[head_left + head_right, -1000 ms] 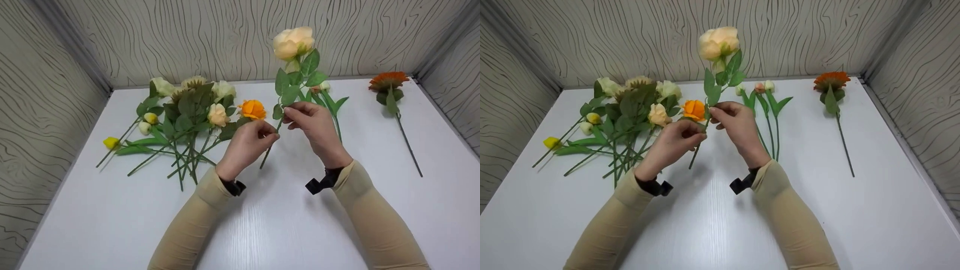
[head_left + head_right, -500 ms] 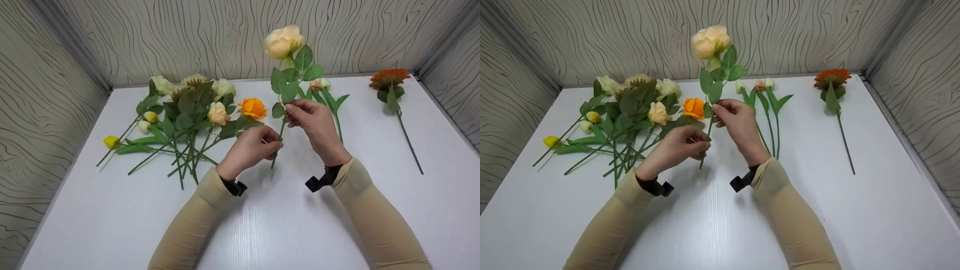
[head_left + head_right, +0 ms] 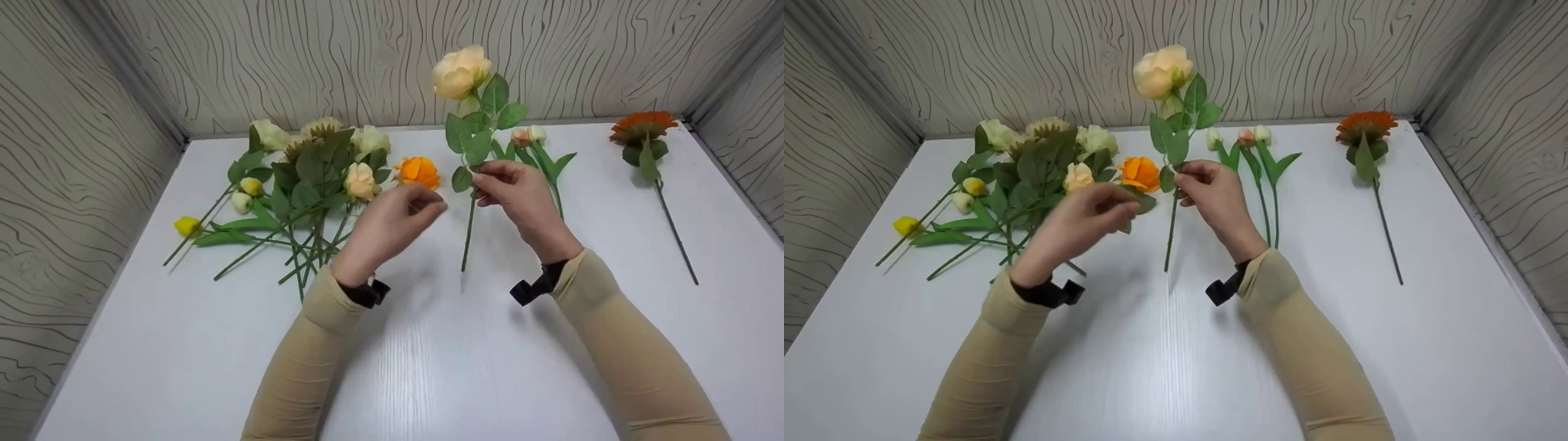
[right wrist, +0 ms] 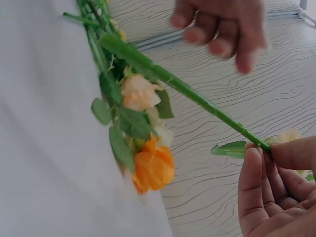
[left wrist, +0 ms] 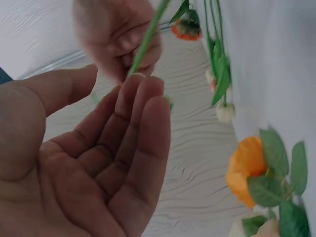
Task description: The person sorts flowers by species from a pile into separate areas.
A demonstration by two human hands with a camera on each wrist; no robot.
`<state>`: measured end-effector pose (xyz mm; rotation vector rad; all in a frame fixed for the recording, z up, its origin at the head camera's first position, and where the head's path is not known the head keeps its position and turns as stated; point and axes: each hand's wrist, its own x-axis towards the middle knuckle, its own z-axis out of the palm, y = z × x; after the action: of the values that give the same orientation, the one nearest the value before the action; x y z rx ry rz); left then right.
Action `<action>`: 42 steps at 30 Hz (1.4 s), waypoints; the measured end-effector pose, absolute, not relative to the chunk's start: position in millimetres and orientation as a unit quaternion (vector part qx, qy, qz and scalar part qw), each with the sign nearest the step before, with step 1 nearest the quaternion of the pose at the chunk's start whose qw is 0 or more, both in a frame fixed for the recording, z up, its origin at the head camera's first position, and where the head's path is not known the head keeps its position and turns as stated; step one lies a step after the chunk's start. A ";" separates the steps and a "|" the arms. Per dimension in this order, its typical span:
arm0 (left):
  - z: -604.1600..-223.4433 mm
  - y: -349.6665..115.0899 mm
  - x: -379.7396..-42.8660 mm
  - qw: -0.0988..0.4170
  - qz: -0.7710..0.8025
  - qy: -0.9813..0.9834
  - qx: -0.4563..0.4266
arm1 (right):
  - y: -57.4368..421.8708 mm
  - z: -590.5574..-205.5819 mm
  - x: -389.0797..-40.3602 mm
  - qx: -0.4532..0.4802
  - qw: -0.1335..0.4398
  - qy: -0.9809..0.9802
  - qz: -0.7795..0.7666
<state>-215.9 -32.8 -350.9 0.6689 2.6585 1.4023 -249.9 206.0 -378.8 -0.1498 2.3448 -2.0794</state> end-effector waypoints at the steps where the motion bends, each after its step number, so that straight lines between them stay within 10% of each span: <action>1: -345.2 -40.5 -215.4 0.013 0.471 0.857 0.207 | 207.2 -378.8 -253.7 -0.040 0.015 0.758 -0.650; 13: -316.4 -83.6 -209.1 -0.088 0.552 0.814 0.156 | 197.5 -403.5 -301.0 0.060 0.168 0.817 -0.549; 42: -311.2 -99.3 -209.2 -0.105 0.557 0.813 0.135 | 190.6 -419.1 -312.5 0.039 0.145 0.848 -0.508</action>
<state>-209.2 -99.3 -311.2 0.4539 2.7404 1.8766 -312.5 190.6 -419.1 0.1130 2.4441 -1.4631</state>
